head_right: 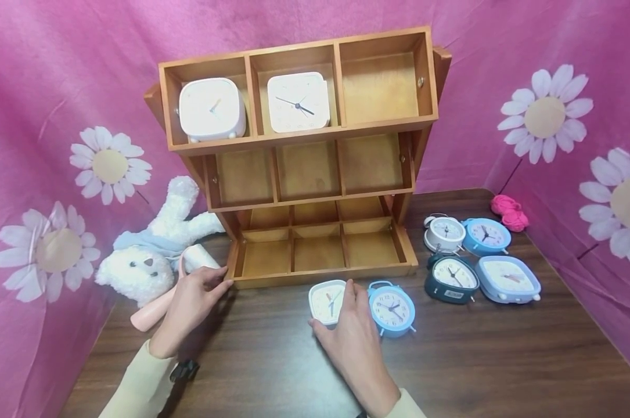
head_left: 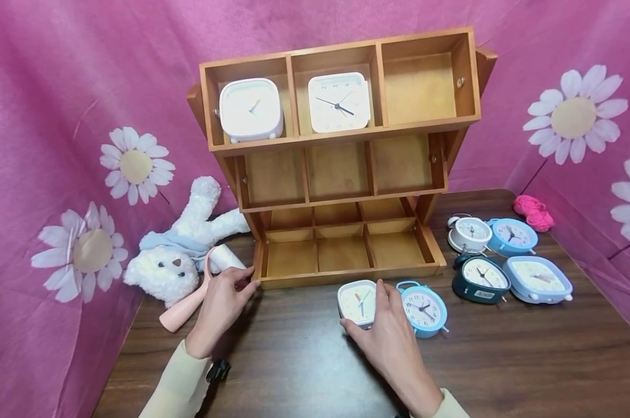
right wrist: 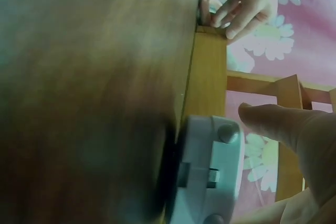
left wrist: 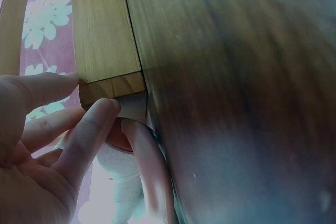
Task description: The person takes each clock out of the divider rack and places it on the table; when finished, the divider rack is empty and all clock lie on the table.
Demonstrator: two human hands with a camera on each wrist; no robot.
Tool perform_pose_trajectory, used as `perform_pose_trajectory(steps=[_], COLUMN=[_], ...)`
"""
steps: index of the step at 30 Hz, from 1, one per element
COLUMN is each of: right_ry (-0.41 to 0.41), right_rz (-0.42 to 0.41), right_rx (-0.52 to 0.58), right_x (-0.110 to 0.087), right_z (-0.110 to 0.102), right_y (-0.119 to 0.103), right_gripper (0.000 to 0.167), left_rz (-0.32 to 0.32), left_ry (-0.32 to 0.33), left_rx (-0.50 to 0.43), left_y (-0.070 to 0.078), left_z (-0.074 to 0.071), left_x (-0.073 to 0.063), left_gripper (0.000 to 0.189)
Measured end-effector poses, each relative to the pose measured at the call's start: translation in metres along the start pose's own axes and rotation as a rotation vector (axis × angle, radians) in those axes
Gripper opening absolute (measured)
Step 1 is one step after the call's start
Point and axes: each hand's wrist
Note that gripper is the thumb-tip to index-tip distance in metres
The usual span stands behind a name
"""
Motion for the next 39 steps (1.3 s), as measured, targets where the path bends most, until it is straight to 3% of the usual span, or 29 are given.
perform_pose_trajectory(steps=[2, 3, 8, 10, 11, 15, 18, 23, 28, 30, 37, 39], right_ry=[0.009, 0.003, -0.082, -0.092, -0.091, -0.048, 0.005, 0.07, 0.038, 0.026, 0.077, 0.101], right_rz=[-0.016, -0.018, 0.005, 0.006, -0.003, -0.099, -0.193, -0.28, -0.287, -0.293, -0.393, -0.422], right_rx=[0.003, -0.002, 0.016, 0.036, 0.052, 0.127, 0.19, 0.269, 0.294, 0.299, 0.337, 0.361], right_x=[0.0, 0.0, 0.006, 0.011, 0.014, 0.029, 0.04, 0.055, 0.068, 0.073, 0.092, 0.098], right_z=[-0.003, -0.004, -0.023, -0.03, -0.033, -0.042, -0.044, -0.054, -0.071, -0.079, -0.104, -0.108], right_y=[-0.003, -0.004, -0.015, -0.016, -0.015, -0.009, -0.004, -0.006, -0.019, -0.025, -0.047, -0.055], right_gripper=[0.111, 0.11, 0.105, 0.104, 0.102, 0.095, 0.09, 0.082, 0.08, 0.079, 0.081, 0.081], left_rz=[-0.003, 0.001, 0.006, 0.016, 0.008, -0.004, -0.007, 0.001, -0.018, -0.009, -0.02, -0.026], left_ry=[-0.003, -0.008, -0.003, 0.014, 0.006, -0.004, -0.001, 0.003, -0.023, -0.006, -0.006, -0.014], left_rx=[-0.005, -0.013, -0.03, -0.033, -0.022, -0.011, -0.001, -0.005, 0.016, 0.006, 0.001, 0.01], left_y=[0.0, 0.007, 0.017, 0.008, 0.011, -0.003, -0.005, 0.02, 0.044, 0.033, 0.04, 0.027], left_z=[-0.001, -0.007, -0.013, -0.006, -0.007, -0.001, 0.001, -0.011, -0.023, -0.017, -0.021, -0.015], left_x=[0.0, 0.001, 0.004, 0.002, 0.002, -0.002, -0.004, 0.001, 0.009, 0.008, 0.01, 0.007], left_gripper=[0.036, 0.036, 0.036, 0.035, 0.035, 0.037, 0.039, 0.034, 0.031, 0.032, 0.032, 0.034])
Point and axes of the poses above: each hand's wrist, its own x-axis towards the middle knuckle, its own z-axis out of the palm, y = z × x, and after that the axes turned 8 degrees about z, right-handed
